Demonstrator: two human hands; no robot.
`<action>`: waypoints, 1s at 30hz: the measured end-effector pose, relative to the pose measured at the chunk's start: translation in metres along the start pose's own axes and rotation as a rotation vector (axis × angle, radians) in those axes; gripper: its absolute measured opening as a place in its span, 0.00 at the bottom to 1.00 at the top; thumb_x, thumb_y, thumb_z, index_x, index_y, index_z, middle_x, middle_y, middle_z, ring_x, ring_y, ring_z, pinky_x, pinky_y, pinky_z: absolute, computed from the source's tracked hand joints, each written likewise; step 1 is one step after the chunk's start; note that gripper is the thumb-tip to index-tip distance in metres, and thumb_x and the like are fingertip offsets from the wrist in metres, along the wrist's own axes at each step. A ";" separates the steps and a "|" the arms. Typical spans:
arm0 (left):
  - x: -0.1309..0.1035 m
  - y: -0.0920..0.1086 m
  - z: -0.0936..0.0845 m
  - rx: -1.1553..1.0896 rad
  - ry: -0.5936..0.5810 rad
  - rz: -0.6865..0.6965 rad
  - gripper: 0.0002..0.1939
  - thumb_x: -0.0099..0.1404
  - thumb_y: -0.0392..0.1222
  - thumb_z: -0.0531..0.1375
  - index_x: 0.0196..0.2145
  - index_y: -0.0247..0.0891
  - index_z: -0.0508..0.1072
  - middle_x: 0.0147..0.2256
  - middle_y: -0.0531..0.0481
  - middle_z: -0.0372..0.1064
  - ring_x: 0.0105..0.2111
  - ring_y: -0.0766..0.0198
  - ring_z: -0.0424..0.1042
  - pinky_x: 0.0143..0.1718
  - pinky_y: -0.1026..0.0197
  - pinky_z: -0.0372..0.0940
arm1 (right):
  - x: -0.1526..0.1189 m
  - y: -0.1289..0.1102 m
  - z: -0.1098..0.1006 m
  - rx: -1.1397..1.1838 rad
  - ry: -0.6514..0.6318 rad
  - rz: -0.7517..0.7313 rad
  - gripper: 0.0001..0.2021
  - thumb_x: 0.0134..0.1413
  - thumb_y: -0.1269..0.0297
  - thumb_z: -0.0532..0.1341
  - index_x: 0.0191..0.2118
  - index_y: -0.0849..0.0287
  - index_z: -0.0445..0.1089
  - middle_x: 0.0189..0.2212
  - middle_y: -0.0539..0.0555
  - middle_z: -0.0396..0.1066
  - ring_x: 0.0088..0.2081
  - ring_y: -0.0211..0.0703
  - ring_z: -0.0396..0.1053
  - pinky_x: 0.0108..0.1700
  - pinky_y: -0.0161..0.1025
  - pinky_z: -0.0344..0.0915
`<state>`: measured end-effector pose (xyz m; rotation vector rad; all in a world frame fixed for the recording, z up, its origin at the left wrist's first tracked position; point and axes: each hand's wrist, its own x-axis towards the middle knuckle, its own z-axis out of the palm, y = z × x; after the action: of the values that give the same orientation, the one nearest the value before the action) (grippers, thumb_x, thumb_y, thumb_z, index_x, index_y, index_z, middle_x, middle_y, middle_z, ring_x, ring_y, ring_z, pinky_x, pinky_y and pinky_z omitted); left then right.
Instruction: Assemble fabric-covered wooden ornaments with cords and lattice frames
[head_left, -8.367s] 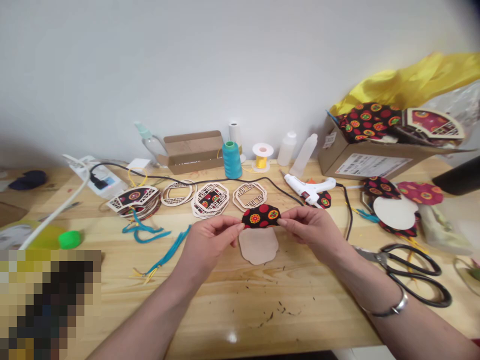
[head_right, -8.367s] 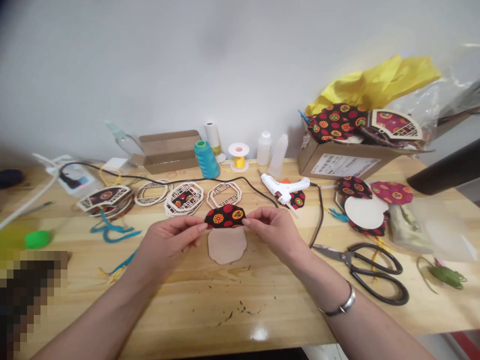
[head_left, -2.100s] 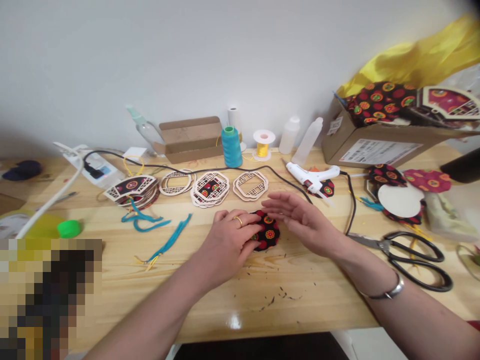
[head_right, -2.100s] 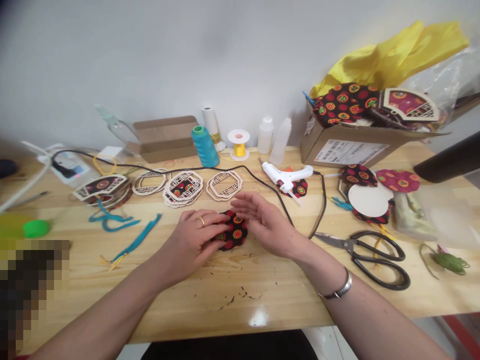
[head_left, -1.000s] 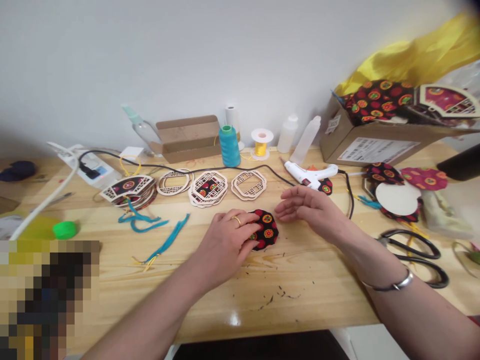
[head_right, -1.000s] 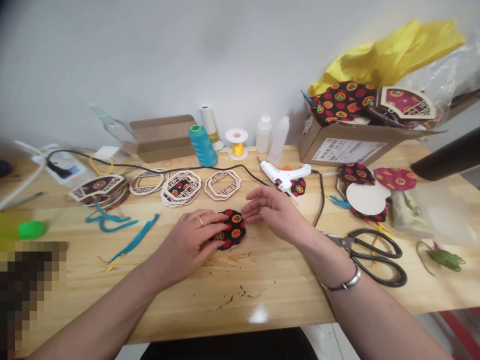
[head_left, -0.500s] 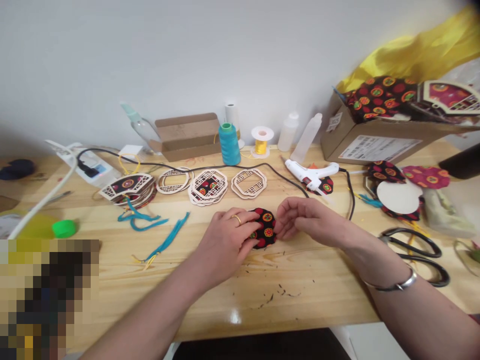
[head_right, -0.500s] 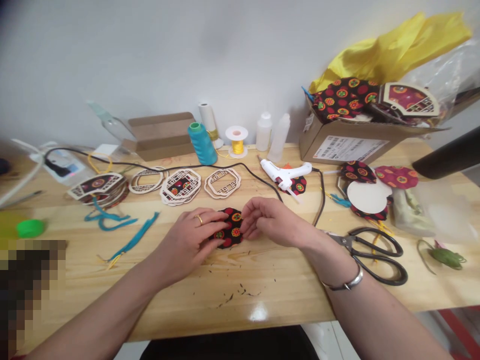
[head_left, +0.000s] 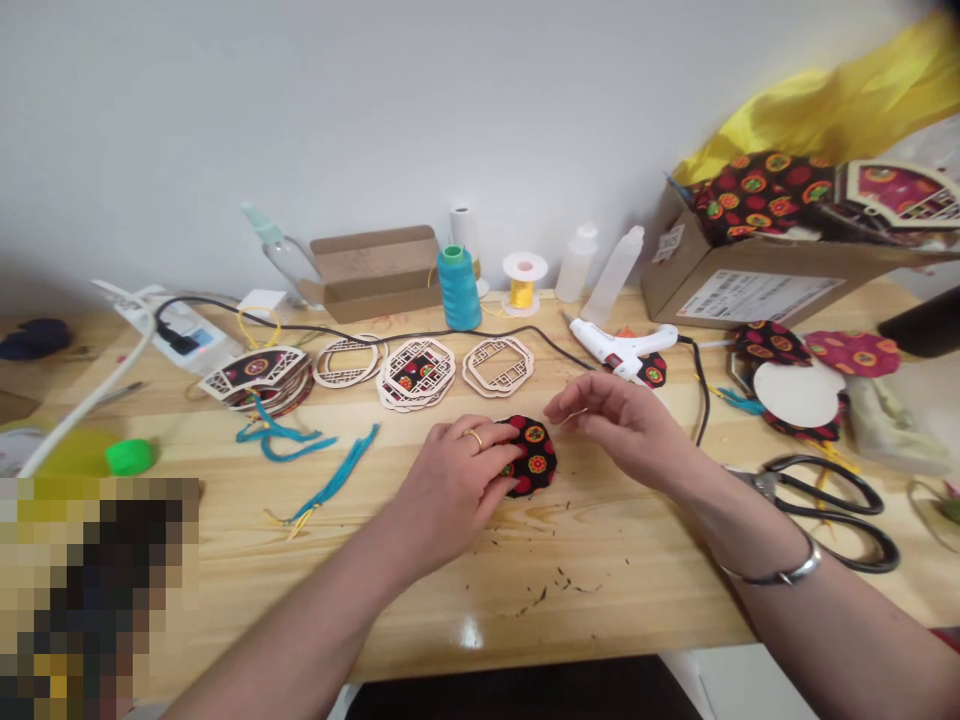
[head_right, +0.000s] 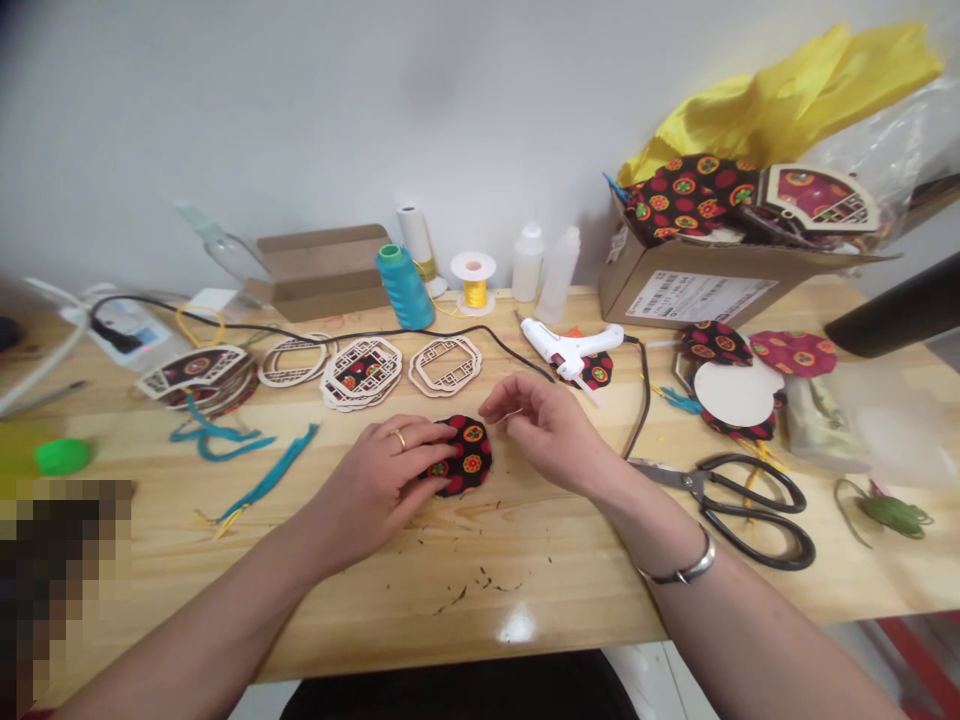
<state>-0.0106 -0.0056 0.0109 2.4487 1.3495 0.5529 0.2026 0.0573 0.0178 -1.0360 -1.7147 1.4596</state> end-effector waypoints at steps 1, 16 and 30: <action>0.000 0.000 0.000 -0.003 0.007 -0.001 0.13 0.64 0.36 0.56 0.47 0.39 0.71 0.50 0.47 0.70 0.50 0.55 0.63 0.50 0.47 0.61 | 0.001 0.002 0.000 -0.099 0.050 -0.027 0.11 0.44 0.77 0.53 0.34 0.60 0.67 0.33 0.54 0.72 0.38 0.42 0.71 0.43 0.45 0.68; 0.003 0.007 0.000 -0.013 -0.087 -0.254 0.49 0.50 0.53 0.66 0.63 0.39 0.46 0.57 0.40 0.58 0.56 0.45 0.50 0.55 0.41 0.51 | -0.001 0.002 0.003 -0.359 0.056 -0.047 0.20 0.39 0.86 0.47 0.37 0.62 0.66 0.33 0.53 0.73 0.36 0.38 0.71 0.39 0.37 0.66; 0.005 0.007 -0.003 -0.102 -0.140 -0.228 0.52 0.52 0.51 0.65 0.65 0.44 0.38 0.55 0.43 0.61 0.55 0.46 0.52 0.54 0.42 0.49 | -0.006 -0.003 0.000 -0.383 -0.254 -0.253 0.17 0.39 0.88 0.47 0.25 0.60 0.65 0.34 0.52 0.62 0.41 0.38 0.65 0.47 0.39 0.65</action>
<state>-0.0042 -0.0044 0.0179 2.1717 1.4779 0.3775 0.2052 0.0517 0.0205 -0.8038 -2.2804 1.1653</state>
